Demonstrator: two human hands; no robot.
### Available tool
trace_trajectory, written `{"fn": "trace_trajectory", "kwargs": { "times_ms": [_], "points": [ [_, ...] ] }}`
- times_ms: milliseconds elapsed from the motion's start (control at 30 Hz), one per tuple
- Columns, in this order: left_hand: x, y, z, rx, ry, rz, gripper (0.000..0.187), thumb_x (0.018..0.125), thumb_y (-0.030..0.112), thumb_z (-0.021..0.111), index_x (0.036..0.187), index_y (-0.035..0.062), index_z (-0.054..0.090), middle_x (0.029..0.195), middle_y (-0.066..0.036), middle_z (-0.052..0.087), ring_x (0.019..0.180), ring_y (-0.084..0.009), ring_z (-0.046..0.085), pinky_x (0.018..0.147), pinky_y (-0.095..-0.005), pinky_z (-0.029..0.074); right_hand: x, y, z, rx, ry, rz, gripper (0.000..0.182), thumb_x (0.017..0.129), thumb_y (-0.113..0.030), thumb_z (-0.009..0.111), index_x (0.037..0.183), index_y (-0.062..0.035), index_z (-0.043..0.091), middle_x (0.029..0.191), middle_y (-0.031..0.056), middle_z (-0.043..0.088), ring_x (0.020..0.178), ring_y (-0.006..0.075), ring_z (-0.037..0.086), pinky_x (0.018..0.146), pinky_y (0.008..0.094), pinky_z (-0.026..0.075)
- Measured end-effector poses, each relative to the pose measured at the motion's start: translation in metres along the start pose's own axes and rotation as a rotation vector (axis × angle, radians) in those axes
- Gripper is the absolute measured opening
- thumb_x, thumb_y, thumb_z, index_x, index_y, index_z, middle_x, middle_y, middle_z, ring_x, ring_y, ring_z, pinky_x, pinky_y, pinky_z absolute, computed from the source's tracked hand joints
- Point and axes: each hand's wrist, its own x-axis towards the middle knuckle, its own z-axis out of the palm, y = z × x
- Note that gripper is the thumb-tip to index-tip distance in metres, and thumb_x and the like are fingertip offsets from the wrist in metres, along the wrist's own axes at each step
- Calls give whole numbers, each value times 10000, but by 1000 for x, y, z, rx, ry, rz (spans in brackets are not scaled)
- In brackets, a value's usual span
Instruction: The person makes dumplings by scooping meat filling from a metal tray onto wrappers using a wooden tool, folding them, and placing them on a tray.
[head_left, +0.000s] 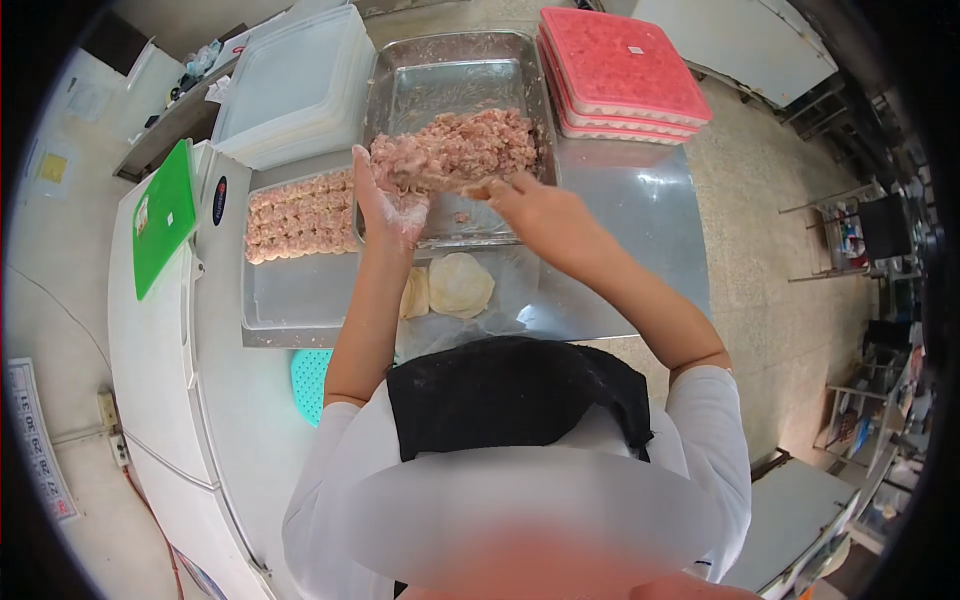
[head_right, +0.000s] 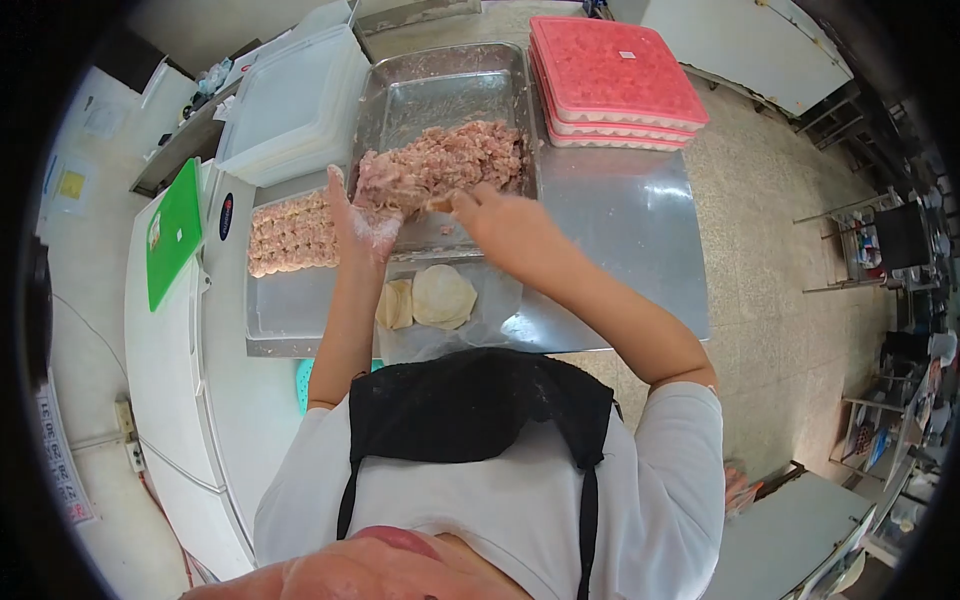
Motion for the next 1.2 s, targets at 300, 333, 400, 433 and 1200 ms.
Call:
{"fn": "trace_trajectory", "kwargs": {
  "times_ms": [300, 333, 400, 433, 1200],
  "points": [
    [-29, 2, 20, 638, -388, 237, 666, 773, 184, 716, 1343, 36, 406, 1309, -110, 476, 1207, -232, 458, 1029, -371, 374, 2, 91, -14, 752, -67, 44, 324, 969, -267, 483, 1088, -12, 643, 931, 134, 675, 862, 175, 615, 786, 311, 484],
    [-29, 4, 22, 1038, -446, 350, 699, 748, 158, 744, 1347, 62, 397, 1289, -101, 488, 1230, -219, 427, 1029, -347, 367, 3, 91, -20, 757, -69, 36, 324, 969, -267, 483, 1088, -12, 643, 931, 134, 675, 862, 175, 615, 786, 311, 484],
    [-27, 3, 28, 1226, -474, 454, 671, 733, 123, 741, 1327, 62, 436, 1266, -92, 514, 1192, -195, 455, 1004, -332, 381, 7, 88, -31, 868, -460, 190, 353, 973, -290, 488, 1115, 0, 631, 1011, 133, 670, 891, 144, 584, 822, 294, 469],
    [-26, 3, 33, 1410, -509, 553, 646, 718, 88, 738, 1308, 62, 475, 1244, -83, 539, 1154, -172, 482, 979, -317, 395, 7, 89, -28, 873, -466, 177, 353, 973, -290, 488, 1115, 0, 631, 1011, 133, 670, 891, 144, 584, 822, 294, 469],
    [-11, 10, 24, 1426, -284, 259, 406, 760, 206, 744, 1120, 73, 612, 1035, -71, 647, 936, -168, 599, 847, -310, 478, 34, 150, -2, 137, -70, 32, 231, 898, -238, 550, 1003, -59, 652, 829, 146, 631, 811, 327, 622, 707, 407, 486]
  ]
}}
